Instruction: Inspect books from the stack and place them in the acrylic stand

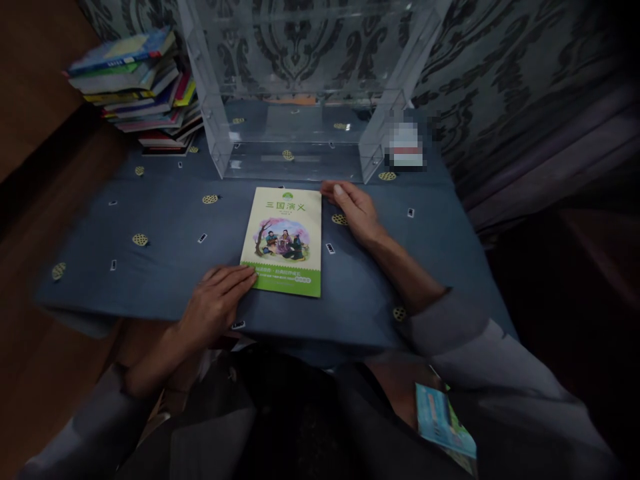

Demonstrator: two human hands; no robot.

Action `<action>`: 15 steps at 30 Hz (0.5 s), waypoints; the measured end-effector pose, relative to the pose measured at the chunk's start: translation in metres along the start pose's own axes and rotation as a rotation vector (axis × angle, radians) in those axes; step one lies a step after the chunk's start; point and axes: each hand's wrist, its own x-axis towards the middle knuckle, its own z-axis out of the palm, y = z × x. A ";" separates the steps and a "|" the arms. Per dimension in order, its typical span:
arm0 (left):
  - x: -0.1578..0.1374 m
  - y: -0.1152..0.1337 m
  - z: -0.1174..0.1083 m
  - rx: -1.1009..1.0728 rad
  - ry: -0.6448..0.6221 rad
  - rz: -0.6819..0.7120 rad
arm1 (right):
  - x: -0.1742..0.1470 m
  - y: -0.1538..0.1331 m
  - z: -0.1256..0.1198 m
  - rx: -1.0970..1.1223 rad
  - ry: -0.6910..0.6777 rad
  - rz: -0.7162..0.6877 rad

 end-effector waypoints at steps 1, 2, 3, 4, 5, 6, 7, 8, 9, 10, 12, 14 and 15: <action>0.001 0.002 0.001 -0.006 -0.012 0.007 | 0.000 0.001 0.000 -0.002 0.003 -0.008; 0.003 0.005 0.003 -0.011 -0.024 0.013 | 0.001 0.001 0.000 -0.005 0.005 -0.015; 0.004 0.009 0.005 -0.016 -0.032 0.020 | 0.001 0.002 0.000 -0.010 0.006 -0.021; 0.006 0.012 0.008 -0.018 -0.035 0.029 | 0.001 0.002 0.000 -0.015 0.005 -0.026; 0.008 0.017 0.010 -0.020 -0.035 0.038 | 0.001 0.003 0.000 -0.020 0.003 -0.031; 0.010 0.021 0.013 -0.018 -0.035 0.047 | 0.001 0.003 0.000 -0.026 0.001 -0.034; 0.012 0.025 0.015 -0.015 -0.036 0.055 | 0.000 0.003 0.000 -0.033 -0.002 -0.035; 0.014 0.030 0.018 -0.013 -0.038 0.063 | 0.000 0.003 -0.001 -0.041 -0.004 -0.036; 0.017 0.034 0.020 -0.013 -0.045 0.069 | 0.000 0.003 -0.001 -0.048 -0.006 -0.037; 0.019 0.038 0.023 -0.012 -0.052 0.075 | 0.001 0.004 -0.001 -0.053 -0.008 -0.039; 0.025 0.045 0.027 -0.010 -0.066 0.093 | 0.001 0.005 -0.001 -0.058 -0.010 -0.046; 0.031 0.052 0.030 -0.004 -0.086 0.117 | 0.002 0.006 -0.001 -0.056 -0.005 -0.056; 0.034 0.055 0.031 0.003 -0.095 0.130 | 0.002 0.007 -0.001 -0.055 -0.003 -0.059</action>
